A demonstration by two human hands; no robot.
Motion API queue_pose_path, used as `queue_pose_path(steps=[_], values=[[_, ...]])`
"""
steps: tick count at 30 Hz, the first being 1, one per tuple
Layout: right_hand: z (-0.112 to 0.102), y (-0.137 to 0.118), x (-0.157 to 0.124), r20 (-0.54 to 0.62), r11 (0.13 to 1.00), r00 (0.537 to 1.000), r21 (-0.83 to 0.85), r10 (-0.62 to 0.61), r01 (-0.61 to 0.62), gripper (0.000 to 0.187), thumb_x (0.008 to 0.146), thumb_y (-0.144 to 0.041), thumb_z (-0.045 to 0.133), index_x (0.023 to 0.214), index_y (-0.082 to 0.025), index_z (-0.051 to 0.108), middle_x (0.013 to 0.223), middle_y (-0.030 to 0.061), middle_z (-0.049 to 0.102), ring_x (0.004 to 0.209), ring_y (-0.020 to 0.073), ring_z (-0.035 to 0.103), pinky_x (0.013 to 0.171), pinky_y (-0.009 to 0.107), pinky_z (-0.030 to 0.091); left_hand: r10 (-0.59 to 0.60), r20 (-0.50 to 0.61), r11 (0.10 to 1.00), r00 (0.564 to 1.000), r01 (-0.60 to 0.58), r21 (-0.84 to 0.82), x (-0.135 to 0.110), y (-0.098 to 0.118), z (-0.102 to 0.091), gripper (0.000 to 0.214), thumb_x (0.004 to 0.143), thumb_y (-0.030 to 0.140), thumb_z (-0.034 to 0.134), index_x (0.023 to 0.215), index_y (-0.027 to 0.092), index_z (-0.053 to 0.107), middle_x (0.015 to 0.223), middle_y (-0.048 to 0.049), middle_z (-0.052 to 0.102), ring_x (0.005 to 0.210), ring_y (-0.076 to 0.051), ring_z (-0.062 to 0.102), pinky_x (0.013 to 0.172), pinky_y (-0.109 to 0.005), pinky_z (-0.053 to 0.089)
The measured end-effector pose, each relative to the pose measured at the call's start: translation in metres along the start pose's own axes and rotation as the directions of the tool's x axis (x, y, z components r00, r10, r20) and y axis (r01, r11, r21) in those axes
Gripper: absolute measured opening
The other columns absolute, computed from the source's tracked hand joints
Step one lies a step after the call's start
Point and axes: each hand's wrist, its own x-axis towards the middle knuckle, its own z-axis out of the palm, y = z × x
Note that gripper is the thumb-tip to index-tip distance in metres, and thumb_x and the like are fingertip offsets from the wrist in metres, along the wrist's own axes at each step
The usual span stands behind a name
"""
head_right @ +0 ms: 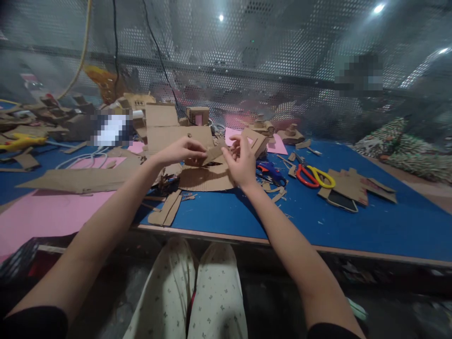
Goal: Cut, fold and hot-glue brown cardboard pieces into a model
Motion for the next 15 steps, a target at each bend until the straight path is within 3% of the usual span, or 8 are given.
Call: queue_pose_path(steps=[5, 7, 10, 15], values=[[0.002, 0.003, 0.005, 0.247, 0.973, 0.966, 0.199, 0.069, -0.121, 0.028, 0.077, -0.040, 0.064, 0.096, -0.021, 0.056, 0.084, 0.0027, 0.060, 0.079, 0.0172, 0.058, 0.070, 0.031, 0.046, -0.040, 0.017, 0.995, 0.999, 0.038, 0.094, -0.022, 0.002, -0.014, 0.020, 0.078, 0.031, 0.068, 0.082, 0.012, 0.076, 0.069, -0.0063, 0.068, 0.061, -0.012, 0.057, 0.060, -0.027, 0.045], [0.004, 0.001, 0.004, 0.390, 0.937, 0.915, 0.272, 0.100, -0.218, 0.033, 0.072, -0.040, 0.068, 0.095, -0.020, 0.055, 0.079, 0.0011, 0.060, 0.075, 0.0162, 0.058, 0.069, 0.031, 0.045, -0.038, 0.009, 0.990, 0.999, 0.036, 0.134, -0.038, -0.001, -0.014, 0.023, 0.078, 0.034, 0.069, 0.083, 0.013, 0.076, 0.071, -0.0058, 0.070, 0.064, -0.013, 0.058, 0.062, -0.027, 0.046], [0.007, -0.004, 0.000, 0.609, 0.918, 0.789, 0.264, 0.080, -0.297, 0.037, 0.069, -0.039, 0.070, 0.097, -0.018, 0.058, 0.074, -0.0012, 0.059, 0.069, 0.0142, 0.056, 0.065, 0.029, 0.043, -0.033, -0.083, 0.989, 0.996, 0.044, 0.139, -0.058, -0.009, -0.010, 0.027, 0.077, 0.038, 0.071, 0.088, 0.014, 0.077, 0.079, -0.0064, 0.073, 0.070, -0.014, 0.062, 0.067, -0.027, 0.048], [0.006, -0.009, -0.006, 0.726, 0.941, 0.686, 0.189, 0.058, -0.279, 0.021, 0.074, -0.037, 0.062, 0.082, -0.017, 0.057, 0.070, -0.0019, 0.058, 0.067, 0.0134, 0.054, 0.066, 0.028, 0.041, -0.021, -0.135, 0.990, 0.991, 0.039, 0.135, -0.067, -0.024, -0.002, 0.024, 0.074, 0.037, 0.074, 0.087, 0.017, 0.078, 0.083, -0.0059, 0.075, 0.073, -0.014, 0.064, 0.072, -0.027, 0.050]])
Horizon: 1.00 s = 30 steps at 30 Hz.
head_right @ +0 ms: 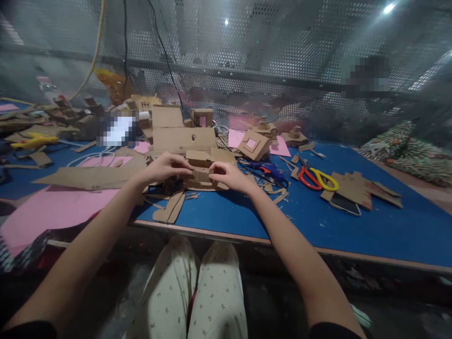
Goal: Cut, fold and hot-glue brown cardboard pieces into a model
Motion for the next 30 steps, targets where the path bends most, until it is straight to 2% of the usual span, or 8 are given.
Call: queue_pose_path(steps=[4, 16, 30], values=[[-0.001, 0.001, -0.001, 0.072, 0.994, 0.997, -0.112, 0.021, -0.013, 0.017, 0.074, -0.033, 0.061, 0.076, -0.017, 0.058, 0.071, -0.0005, 0.061, 0.068, 0.0143, 0.054, 0.066, 0.028, 0.040, -0.013, 0.023, 0.999, 1.000, 0.012, 0.036, 0.002, -0.003, 0.004, 0.021, 0.072, 0.035, 0.075, 0.083, 0.017, 0.078, 0.080, -0.0053, 0.075, 0.073, -0.015, 0.064, 0.070, -0.026, 0.049], [0.003, 0.008, 0.001, 0.101, 0.956, 0.994, -0.287, -0.031, 0.059, 0.012, 0.071, -0.027, 0.057, 0.075, -0.016, 0.060, 0.066, -0.0017, 0.053, 0.063, 0.0120, 0.045, 0.059, 0.025, 0.033, -0.033, 0.107, 0.997, 0.994, 0.025, 0.078, 0.002, -0.011, 0.004, 0.018, 0.072, 0.034, 0.074, 0.079, 0.018, 0.077, 0.078, -0.0052, 0.074, 0.071, -0.014, 0.065, 0.068, -0.026, 0.048], [0.004, 0.007, 0.001, 0.124, 0.935, 0.991, -0.346, -0.041, 0.082, 0.008, 0.072, -0.022, 0.056, 0.076, -0.015, 0.060, 0.068, -0.0014, 0.055, 0.063, 0.0115, 0.047, 0.060, 0.024, 0.033, -0.087, 0.150, 0.996, 0.985, 0.084, 0.031, 0.000, -0.008, 0.007, 0.019, 0.067, 0.031, 0.077, 0.072, 0.014, 0.072, 0.071, -0.0053, 0.072, 0.067, -0.015, 0.065, 0.062, -0.025, 0.048]])
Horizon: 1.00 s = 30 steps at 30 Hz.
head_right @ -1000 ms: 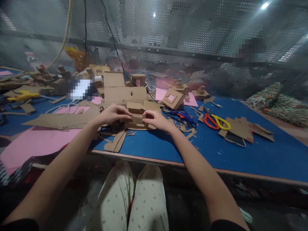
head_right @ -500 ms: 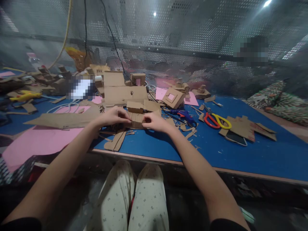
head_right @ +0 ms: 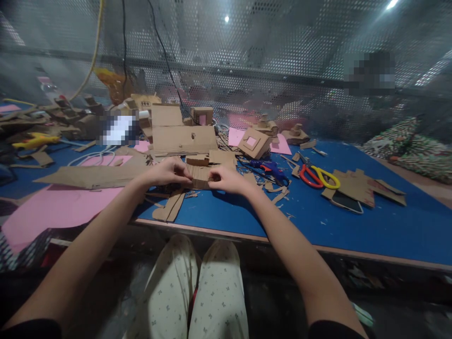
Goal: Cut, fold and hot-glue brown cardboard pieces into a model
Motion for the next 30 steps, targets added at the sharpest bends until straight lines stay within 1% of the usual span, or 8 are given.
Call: queue_pose_path(steps=[8, 14, 20, 26, 30], values=[[0.001, 0.000, 0.000, -0.013, 0.993, 1.000, -0.117, -0.001, -0.001, 0.008, 0.073, -0.019, 0.058, 0.078, -0.014, 0.061, 0.070, -0.0005, 0.057, 0.064, 0.0112, 0.047, 0.060, 0.024, 0.030, 0.008, 0.025, 0.999, 1.000, -0.009, 0.049, -0.002, 0.002, 0.001, 0.020, 0.070, 0.032, 0.074, 0.074, 0.012, 0.071, 0.070, -0.0051, 0.071, 0.065, -0.015, 0.064, 0.060, -0.024, 0.046], [0.000, -0.003, 0.000, -0.001, 0.988, 0.999, -0.152, -0.034, 0.034, 0.006, 0.073, -0.017, 0.059, 0.078, -0.014, 0.062, 0.069, -0.0001, 0.058, 0.063, 0.0110, 0.046, 0.060, 0.023, 0.029, 0.078, -0.027, 0.987, 0.997, -0.074, 0.141, -0.007, 0.006, 0.003, 0.015, 0.072, 0.028, 0.072, 0.073, 0.013, 0.070, 0.072, -0.0045, 0.070, 0.068, -0.014, 0.062, 0.061, -0.023, 0.043], [0.000, -0.005, -0.001, 0.010, 0.988, 0.999, -0.149, -0.039, 0.040, 0.004, 0.073, -0.016, 0.059, 0.076, -0.014, 0.061, 0.068, -0.0002, 0.059, 0.062, 0.0105, 0.046, 0.059, 0.023, 0.029, 0.140, -0.041, 0.982, 0.989, -0.134, 0.130, -0.009, 0.001, 0.007, 0.013, 0.074, 0.027, 0.070, 0.073, 0.014, 0.069, 0.072, -0.0034, 0.069, 0.068, -0.014, 0.061, 0.061, -0.024, 0.043], [0.000, -0.006, 0.000, 0.018, 0.992, 0.999, -0.115, -0.045, 0.047, 0.001, 0.073, -0.015, 0.059, 0.074, -0.014, 0.058, 0.066, -0.0011, 0.056, 0.061, 0.0104, 0.046, 0.059, 0.023, 0.029, 0.154, -0.038, 0.982, 0.987, -0.149, 0.114, -0.008, -0.001, 0.007, 0.013, 0.074, 0.027, 0.069, 0.072, 0.014, 0.068, 0.071, -0.0030, 0.069, 0.067, -0.014, 0.061, 0.062, -0.024, 0.043], [0.000, -0.008, 0.000, 0.030, 0.992, 0.998, -0.118, -0.048, 0.051, 0.001, 0.073, -0.016, 0.058, 0.073, -0.015, 0.057, 0.066, -0.0012, 0.056, 0.062, 0.0107, 0.046, 0.060, 0.023, 0.029, 0.159, -0.052, 0.979, 0.986, -0.151, 0.138, -0.010, 0.000, 0.009, 0.014, 0.074, 0.028, 0.069, 0.071, 0.014, 0.067, 0.071, -0.0028, 0.068, 0.067, -0.014, 0.061, 0.062, -0.024, 0.042]])
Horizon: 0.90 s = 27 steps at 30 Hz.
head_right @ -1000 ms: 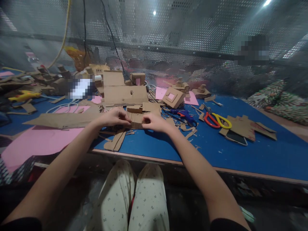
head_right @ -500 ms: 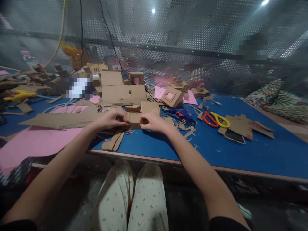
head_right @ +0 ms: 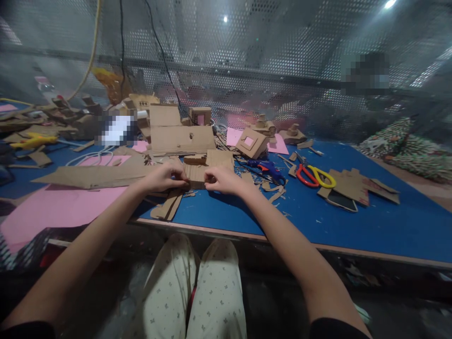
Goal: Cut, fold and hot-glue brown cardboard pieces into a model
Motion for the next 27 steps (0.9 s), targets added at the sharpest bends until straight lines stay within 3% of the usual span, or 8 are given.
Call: queue_pose_path(steps=[7, 18, 24, 27], values=[[0.004, 0.003, 0.000, -0.028, 0.996, 0.998, -0.071, -0.051, 0.049, 0.004, 0.077, -0.020, 0.053, 0.077, -0.017, 0.051, 0.074, 0.0017, 0.056, 0.067, 0.0131, 0.045, 0.062, 0.024, 0.028, -0.043, -0.061, 0.999, 0.997, 0.044, 0.008, -0.006, 0.002, 0.004, 0.018, 0.079, 0.031, 0.067, 0.076, 0.014, 0.071, 0.071, -0.0019, 0.069, 0.068, -0.013, 0.061, 0.064, -0.024, 0.043], [0.005, 0.002, 0.001, -0.054, 0.999, 0.998, -0.003, -0.039, 0.039, 0.003, 0.082, -0.020, 0.050, 0.080, -0.017, 0.051, 0.074, 0.0001, 0.055, 0.068, 0.0130, 0.045, 0.062, 0.024, 0.030, -0.059, -0.103, 0.998, 0.993, 0.058, -0.016, -0.008, 0.002, 0.004, 0.019, 0.080, 0.033, 0.067, 0.085, 0.015, 0.071, 0.075, -0.0028, 0.069, 0.070, -0.013, 0.060, 0.066, -0.025, 0.044], [0.009, 0.007, 0.001, -0.264, 0.991, 0.960, 0.116, 0.095, -0.066, 0.017, 0.082, -0.025, 0.058, 0.094, -0.017, 0.050, 0.080, 0.0003, 0.058, 0.070, 0.0133, 0.052, 0.065, 0.024, 0.036, -0.159, -0.147, 0.970, 0.976, 0.127, -0.207, -0.007, -0.007, 0.005, 0.023, 0.078, 0.036, 0.066, 0.088, 0.015, 0.061, 0.081, -0.0034, 0.067, 0.076, -0.015, 0.063, 0.072, -0.029, 0.048], [0.009, 0.005, 0.000, -0.221, 0.998, 0.973, 0.026, 0.067, -0.062, 0.010, 0.080, -0.023, 0.061, 0.082, -0.017, 0.054, 0.074, 0.0005, 0.058, 0.068, 0.0135, 0.050, 0.063, 0.025, 0.035, -0.218, -0.209, 0.950, 0.953, 0.159, -0.269, -0.006, -0.011, 0.006, 0.023, 0.078, 0.036, 0.065, 0.086, 0.017, 0.055, 0.078, -0.0013, 0.064, 0.075, -0.015, 0.061, 0.070, -0.028, 0.046]])
